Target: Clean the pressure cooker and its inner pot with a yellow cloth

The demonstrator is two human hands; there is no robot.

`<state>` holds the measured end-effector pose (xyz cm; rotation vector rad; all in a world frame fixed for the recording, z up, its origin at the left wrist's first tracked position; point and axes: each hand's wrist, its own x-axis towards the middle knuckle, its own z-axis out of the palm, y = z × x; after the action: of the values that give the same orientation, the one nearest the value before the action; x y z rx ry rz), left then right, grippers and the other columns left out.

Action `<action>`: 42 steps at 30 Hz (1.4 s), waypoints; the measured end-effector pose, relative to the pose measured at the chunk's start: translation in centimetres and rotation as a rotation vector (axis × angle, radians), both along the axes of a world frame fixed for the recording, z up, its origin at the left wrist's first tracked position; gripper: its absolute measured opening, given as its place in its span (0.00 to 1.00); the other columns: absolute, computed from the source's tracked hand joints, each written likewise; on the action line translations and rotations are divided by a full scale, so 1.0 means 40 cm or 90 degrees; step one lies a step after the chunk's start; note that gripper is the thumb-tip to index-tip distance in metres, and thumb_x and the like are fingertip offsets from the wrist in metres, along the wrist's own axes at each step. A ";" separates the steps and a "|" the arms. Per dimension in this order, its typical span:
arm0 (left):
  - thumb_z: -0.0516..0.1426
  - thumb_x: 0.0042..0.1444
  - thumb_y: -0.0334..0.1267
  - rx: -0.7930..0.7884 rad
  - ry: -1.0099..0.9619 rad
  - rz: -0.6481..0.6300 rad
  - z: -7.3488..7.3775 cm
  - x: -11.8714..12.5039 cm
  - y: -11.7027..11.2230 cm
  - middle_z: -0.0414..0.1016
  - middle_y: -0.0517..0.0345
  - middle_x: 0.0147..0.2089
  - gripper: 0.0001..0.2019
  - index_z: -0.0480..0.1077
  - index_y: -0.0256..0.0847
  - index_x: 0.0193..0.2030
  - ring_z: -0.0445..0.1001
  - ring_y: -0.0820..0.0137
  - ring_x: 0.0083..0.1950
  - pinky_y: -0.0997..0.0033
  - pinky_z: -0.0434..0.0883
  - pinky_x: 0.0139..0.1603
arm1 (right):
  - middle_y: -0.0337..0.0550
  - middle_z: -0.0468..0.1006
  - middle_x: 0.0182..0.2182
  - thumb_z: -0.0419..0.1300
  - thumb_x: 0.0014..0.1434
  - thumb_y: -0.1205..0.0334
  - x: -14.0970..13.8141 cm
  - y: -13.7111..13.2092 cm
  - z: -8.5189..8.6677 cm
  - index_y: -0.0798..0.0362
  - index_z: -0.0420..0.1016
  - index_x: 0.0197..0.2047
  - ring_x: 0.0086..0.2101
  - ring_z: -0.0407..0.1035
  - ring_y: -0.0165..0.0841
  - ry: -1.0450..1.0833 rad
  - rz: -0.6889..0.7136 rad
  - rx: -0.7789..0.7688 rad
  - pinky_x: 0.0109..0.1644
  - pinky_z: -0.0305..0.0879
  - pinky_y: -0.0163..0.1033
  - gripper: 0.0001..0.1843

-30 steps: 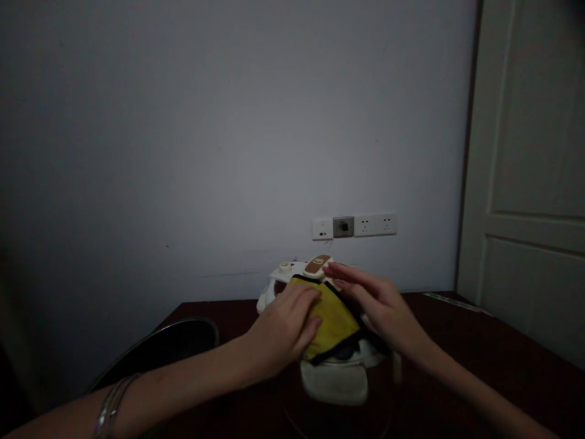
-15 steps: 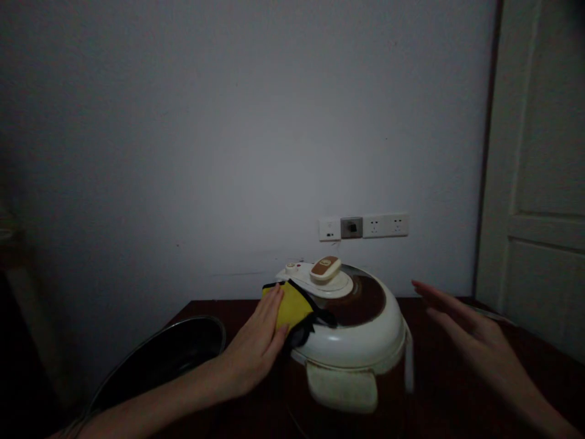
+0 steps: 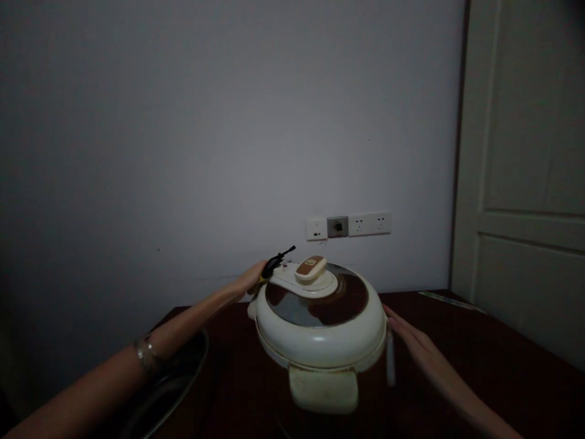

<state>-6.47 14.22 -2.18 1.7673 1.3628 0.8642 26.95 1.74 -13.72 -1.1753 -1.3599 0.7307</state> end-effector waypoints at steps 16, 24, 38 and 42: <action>0.49 0.53 0.60 0.080 0.025 -0.156 0.063 0.030 0.047 0.78 0.56 0.49 0.26 0.76 0.43 0.43 0.72 0.61 0.51 0.64 0.64 0.56 | 0.46 0.57 0.63 0.50 0.56 0.35 -0.026 -0.010 -0.008 0.54 0.60 0.64 0.63 0.49 0.39 0.019 -0.006 0.017 0.67 0.39 0.49 0.41; 0.52 0.53 0.51 0.210 0.236 -0.202 0.122 0.092 -0.021 0.79 0.54 0.42 0.17 0.75 0.42 0.35 0.72 0.59 0.48 0.65 0.64 0.54 | 0.45 0.56 0.63 0.50 0.55 0.34 -0.031 -0.005 -0.020 0.50 0.61 0.63 0.63 0.47 0.40 0.025 -0.015 0.029 0.67 0.40 0.50 0.40; 0.41 0.63 0.41 0.499 0.475 -0.224 0.047 0.077 -0.204 0.68 0.46 0.60 0.22 0.67 0.34 0.55 0.62 0.61 0.63 0.57 0.51 0.67 | 0.45 0.55 0.64 0.49 0.60 0.40 -0.022 -0.010 -0.015 0.55 0.58 0.64 0.64 0.47 0.36 0.028 0.018 0.029 0.68 0.37 0.46 0.37; 0.40 0.64 0.41 0.470 0.432 -0.248 0.022 0.049 -0.282 0.57 0.47 0.67 0.24 0.59 0.34 0.63 0.54 0.63 0.68 0.56 0.51 0.68 | 0.44 0.56 0.64 0.50 0.59 0.40 -0.020 -0.003 -0.023 0.53 0.59 0.64 0.64 0.47 0.36 0.032 0.013 0.033 0.68 0.37 0.47 0.36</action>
<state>-4.51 2.94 -1.28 2.9783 1.0540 0.5957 26.15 1.63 -14.63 -1.0972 -1.3427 0.7307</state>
